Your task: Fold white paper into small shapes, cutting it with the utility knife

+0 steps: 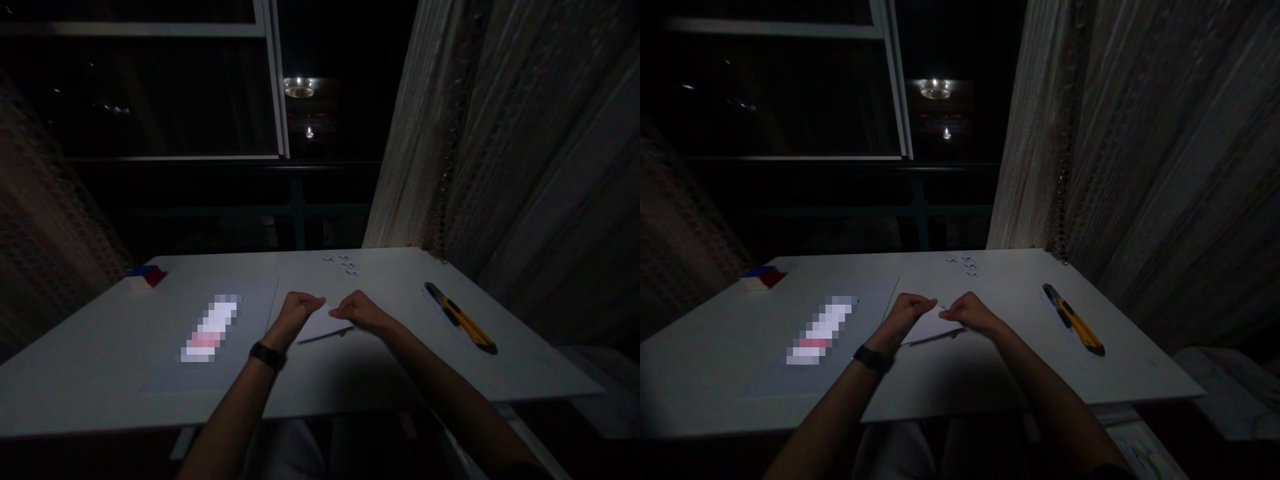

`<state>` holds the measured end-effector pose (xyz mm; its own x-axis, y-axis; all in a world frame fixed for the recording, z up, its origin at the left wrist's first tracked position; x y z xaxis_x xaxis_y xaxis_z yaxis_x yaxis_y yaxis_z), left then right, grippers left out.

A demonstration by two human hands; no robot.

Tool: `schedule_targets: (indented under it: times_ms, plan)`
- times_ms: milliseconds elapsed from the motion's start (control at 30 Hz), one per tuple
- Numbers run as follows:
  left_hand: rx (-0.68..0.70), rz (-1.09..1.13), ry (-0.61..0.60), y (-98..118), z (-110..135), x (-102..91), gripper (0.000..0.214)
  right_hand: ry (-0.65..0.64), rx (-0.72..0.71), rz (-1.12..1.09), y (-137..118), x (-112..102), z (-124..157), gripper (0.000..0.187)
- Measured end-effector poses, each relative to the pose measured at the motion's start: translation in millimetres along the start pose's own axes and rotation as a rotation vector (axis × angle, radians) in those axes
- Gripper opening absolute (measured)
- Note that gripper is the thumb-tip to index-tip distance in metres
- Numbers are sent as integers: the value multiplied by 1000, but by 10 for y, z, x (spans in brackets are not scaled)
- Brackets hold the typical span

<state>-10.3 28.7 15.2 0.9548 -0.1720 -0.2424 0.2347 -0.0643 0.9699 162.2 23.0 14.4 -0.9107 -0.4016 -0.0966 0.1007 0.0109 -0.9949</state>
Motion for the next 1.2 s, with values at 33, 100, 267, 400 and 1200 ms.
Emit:
schedule_targets:
  times_ms: [33, 100, 267, 400, 1200]
  plan:
    - [-11, -15, 16, 3, -1, -10, 36, -2, 4, -8, 0, 3, -2, 41]
    - [-25, -33, 33, 9, 1, -23, 36, -12, 15, -27, 2, 6, -2, 42]
    - [-8, -79, 52, 6, 1, -15, 40, -10, 9, -55, 24, -11, -9, 41]
    - [33, -156, 76, 7, -15, -30, 44, -37, 24, -115, 39, -34, -12, 41]
    - [123, -328, 128, -37, -97, -132, 42, -96, 91, -48, 80, -56, -6, 43]
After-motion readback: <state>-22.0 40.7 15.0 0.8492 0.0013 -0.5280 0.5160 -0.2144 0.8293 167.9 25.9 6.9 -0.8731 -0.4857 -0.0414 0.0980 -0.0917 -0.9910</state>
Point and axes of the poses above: each hand's wrist, its own z-axis away from the middle knuckle, its own x-axis out of the palm, y = z × x, the point moved 2 cm from there along -z, towards the middle knuckle, and after that the axes turned 10 degrees about -z, right-handed, at the moved point
